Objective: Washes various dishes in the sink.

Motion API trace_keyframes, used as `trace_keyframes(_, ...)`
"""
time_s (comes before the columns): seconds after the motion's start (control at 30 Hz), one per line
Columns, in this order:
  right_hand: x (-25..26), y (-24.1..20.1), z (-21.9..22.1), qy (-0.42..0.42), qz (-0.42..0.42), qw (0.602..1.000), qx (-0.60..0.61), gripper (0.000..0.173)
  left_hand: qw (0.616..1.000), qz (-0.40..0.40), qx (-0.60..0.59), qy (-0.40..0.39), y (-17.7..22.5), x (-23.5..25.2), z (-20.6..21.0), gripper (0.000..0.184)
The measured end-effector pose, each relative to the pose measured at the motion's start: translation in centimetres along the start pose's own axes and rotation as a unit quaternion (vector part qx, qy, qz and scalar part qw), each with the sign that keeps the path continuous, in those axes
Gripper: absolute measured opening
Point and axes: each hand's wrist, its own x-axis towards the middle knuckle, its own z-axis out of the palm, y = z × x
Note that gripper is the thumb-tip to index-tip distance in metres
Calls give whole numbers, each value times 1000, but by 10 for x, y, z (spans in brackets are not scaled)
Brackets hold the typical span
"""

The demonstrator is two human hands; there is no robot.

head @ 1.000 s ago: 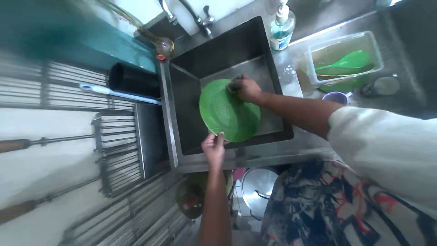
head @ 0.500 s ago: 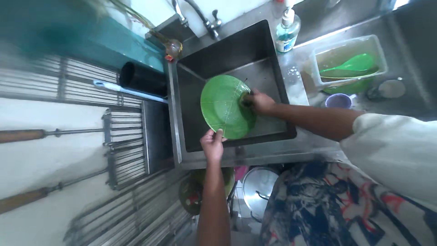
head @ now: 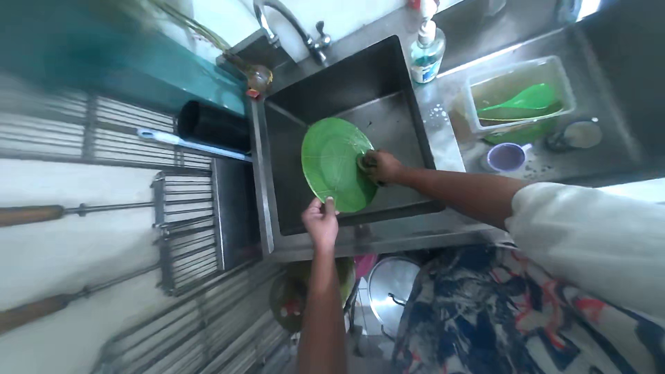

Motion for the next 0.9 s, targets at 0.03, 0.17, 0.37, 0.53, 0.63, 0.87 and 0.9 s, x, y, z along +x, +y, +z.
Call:
trace_keyframes(0.03, 1, -8, -3, -2, 23, 995, 92, 37, 999, 35, 41, -3, -2, -2, 3, 11)
trace_keyframes(0.17, -33, -55, -21, -111, 111, 856, 493, 32, 951, 176, 253, -29, 5, -13, 16, 16)
trace_keyframes(0.37, -54, -42, -32, -146, 95, 832, 527, 52, 882, 267, 384, -47, -1, -16, 23, 21)
trace_keyframes(0.53, -62, -46, -30, -56, 99, 858, 500, 26, 840, 338, 425, -14, -16, -12, 27, 28)
trace_keyframes(0.63, -66, -43, -29, -37, 83, 855, 511, 21, 870, 311, 381, 38, -23, -12, 29, 29)
trace_keyframes(0.87, -66, -35, -32, -45, 87, 851, 516, 26, 904, -193, -375, 71, -20, -30, 27, 42)
trace_keyframes(0.9, -65, -31, -30, -48, 89, 853, 512, 25, 857, -239, -454, 54, -15, -27, 30, 35)
